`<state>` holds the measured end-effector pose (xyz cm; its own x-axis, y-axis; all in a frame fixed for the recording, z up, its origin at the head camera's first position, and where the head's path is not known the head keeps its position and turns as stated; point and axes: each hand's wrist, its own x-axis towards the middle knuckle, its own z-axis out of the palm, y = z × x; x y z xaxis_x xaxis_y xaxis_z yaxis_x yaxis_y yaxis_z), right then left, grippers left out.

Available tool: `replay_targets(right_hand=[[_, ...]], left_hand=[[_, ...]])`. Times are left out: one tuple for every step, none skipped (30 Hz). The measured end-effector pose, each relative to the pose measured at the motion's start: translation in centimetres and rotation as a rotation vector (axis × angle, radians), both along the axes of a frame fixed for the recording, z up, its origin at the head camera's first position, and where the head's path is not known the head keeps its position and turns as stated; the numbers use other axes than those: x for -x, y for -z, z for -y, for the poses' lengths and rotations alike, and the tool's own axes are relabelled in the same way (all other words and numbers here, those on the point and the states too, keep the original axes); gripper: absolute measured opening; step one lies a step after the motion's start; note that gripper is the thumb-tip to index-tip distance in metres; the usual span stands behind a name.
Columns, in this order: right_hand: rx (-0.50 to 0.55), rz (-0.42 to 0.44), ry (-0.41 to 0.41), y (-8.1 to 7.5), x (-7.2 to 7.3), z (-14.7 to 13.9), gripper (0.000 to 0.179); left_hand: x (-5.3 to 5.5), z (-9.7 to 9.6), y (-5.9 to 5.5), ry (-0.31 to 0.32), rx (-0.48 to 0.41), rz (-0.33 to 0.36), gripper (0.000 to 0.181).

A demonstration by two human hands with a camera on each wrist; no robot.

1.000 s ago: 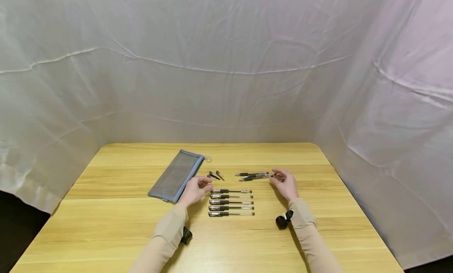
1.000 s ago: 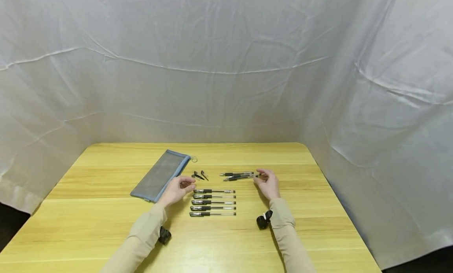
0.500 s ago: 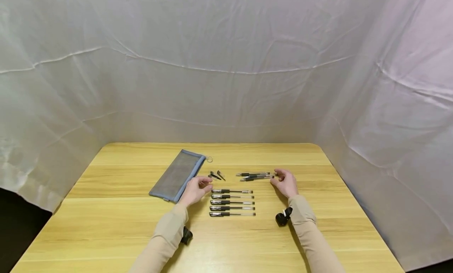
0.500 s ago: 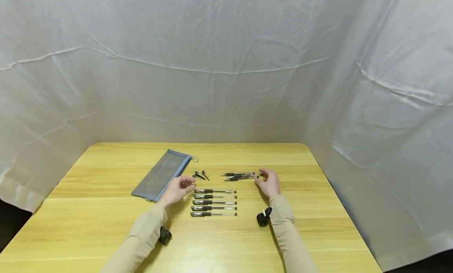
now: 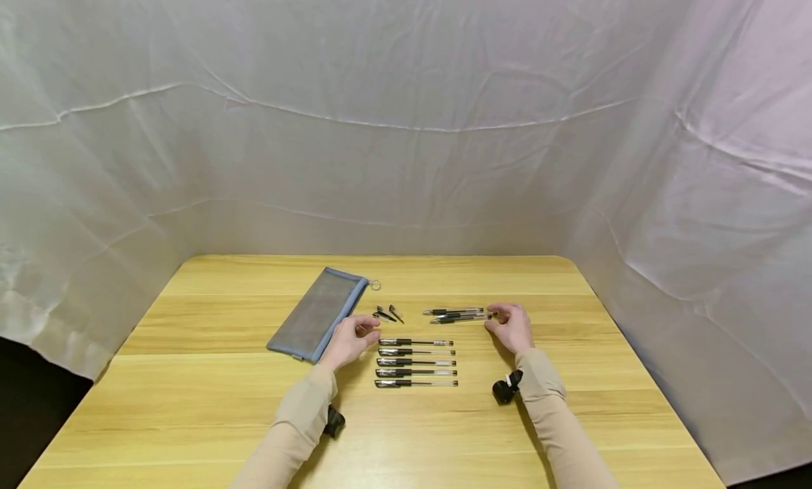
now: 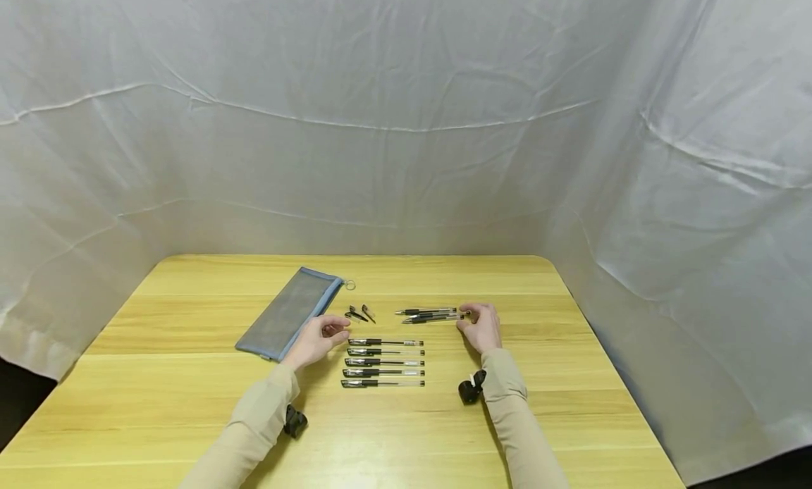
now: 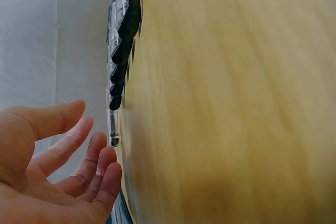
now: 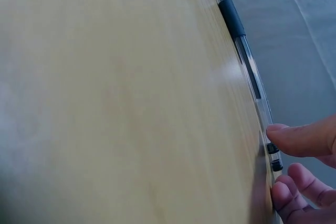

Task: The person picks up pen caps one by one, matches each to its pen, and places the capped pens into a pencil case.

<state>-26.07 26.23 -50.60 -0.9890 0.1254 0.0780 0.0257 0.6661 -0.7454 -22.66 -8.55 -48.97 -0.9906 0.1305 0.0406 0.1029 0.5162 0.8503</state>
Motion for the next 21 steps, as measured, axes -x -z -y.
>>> replay_targets(right_hand=[[-0.002,-0.001,0.0,-0.05,-0.01,0.05,0.029],[-0.002,0.0,-0.001,-0.09,-0.01,0.1,0.028],[-0.001,0.001,-0.002,-0.16,-0.04,0.17,0.027],[-0.001,0.002,-0.003,-0.19,-0.03,0.22,0.026],[-0.001,0.002,-0.005,-0.21,-0.03,0.25,0.025],[-0.003,0.002,-0.006,-0.24,-0.03,0.3,0.024],[-0.005,0.004,-0.006,-0.25,-0.03,0.34,0.024],[-0.008,0.005,-0.007,-0.25,-0.01,0.37,0.024],[-0.012,0.004,-0.005,-0.23,0.01,0.39,0.023],[-0.016,0.003,-0.003,-0.23,0.04,0.41,0.022],[-0.018,0.003,-0.002,-0.23,0.06,0.43,0.022],[-0.022,0.001,-0.001,-0.22,0.06,0.46,0.021],[-0.023,0.002,0.0,-0.22,0.09,0.46,0.02],[-0.024,0.003,0.002,-0.23,0.12,0.47,0.019],[-0.023,0.005,0.004,-0.27,0.14,0.49,0.018],[-0.024,0.009,0.004,-0.3,0.15,0.49,0.018],[-0.025,0.014,0.003,-0.3,0.18,0.47,0.017],[-0.026,0.017,0.002,-0.34,0.18,0.47,0.016],[-0.025,0.021,0.001,-0.37,0.21,0.45,0.015],[-0.027,0.024,-0.003,-0.37,0.24,0.41,0.015],[-0.031,0.026,-0.009,-0.38,0.25,0.37,0.014]], left_hand=[[-0.03,0.0,-0.04,0.0,-0.002,0.004,0.021],[-0.05,0.01,-0.08,0.002,-0.004,0.005,0.021],[-0.09,0.0,-0.11,0.001,-0.006,0.008,0.021],[-0.12,0.0,-0.14,0.002,-0.009,0.011,0.021],[-0.16,-0.02,-0.16,0.002,-0.012,0.015,0.021],[-0.21,-0.04,-0.18,0.001,-0.014,0.019,0.021],[-0.25,-0.06,-0.22,0.002,-0.016,0.02,0.021],[-0.27,-0.09,-0.22,0.002,-0.017,0.021,0.021],[-0.28,-0.11,-0.22,-0.001,-0.018,0.02,0.021],[-0.29,-0.12,-0.23,-0.002,-0.018,0.018,0.021],[-0.28,-0.12,-0.23,-0.002,-0.019,0.016,0.021],[-0.27,-0.12,-0.24,-0.004,-0.018,0.013,0.021],[-0.26,-0.13,-0.22,-0.004,-0.019,0.012,0.021],[-0.23,-0.12,-0.2,-0.004,-0.017,0.01,0.021],[-0.21,-0.12,-0.2,-0.004,-0.018,0.011,0.021],[-0.2,-0.12,-0.19,-0.003,-0.019,0.012,0.021],[-0.19,-0.11,-0.18,-0.003,-0.019,0.013,0.021],[-0.19,-0.12,-0.17,-0.003,-0.019,0.016,0.021],[-0.19,-0.12,-0.17,-0.002,-0.02,0.019,0.021],[-0.2,-0.1,-0.18,0.0,-0.017,0.017,0.021],[-0.2,-0.11,-0.18,0.0,-0.015,0.022,0.021]])
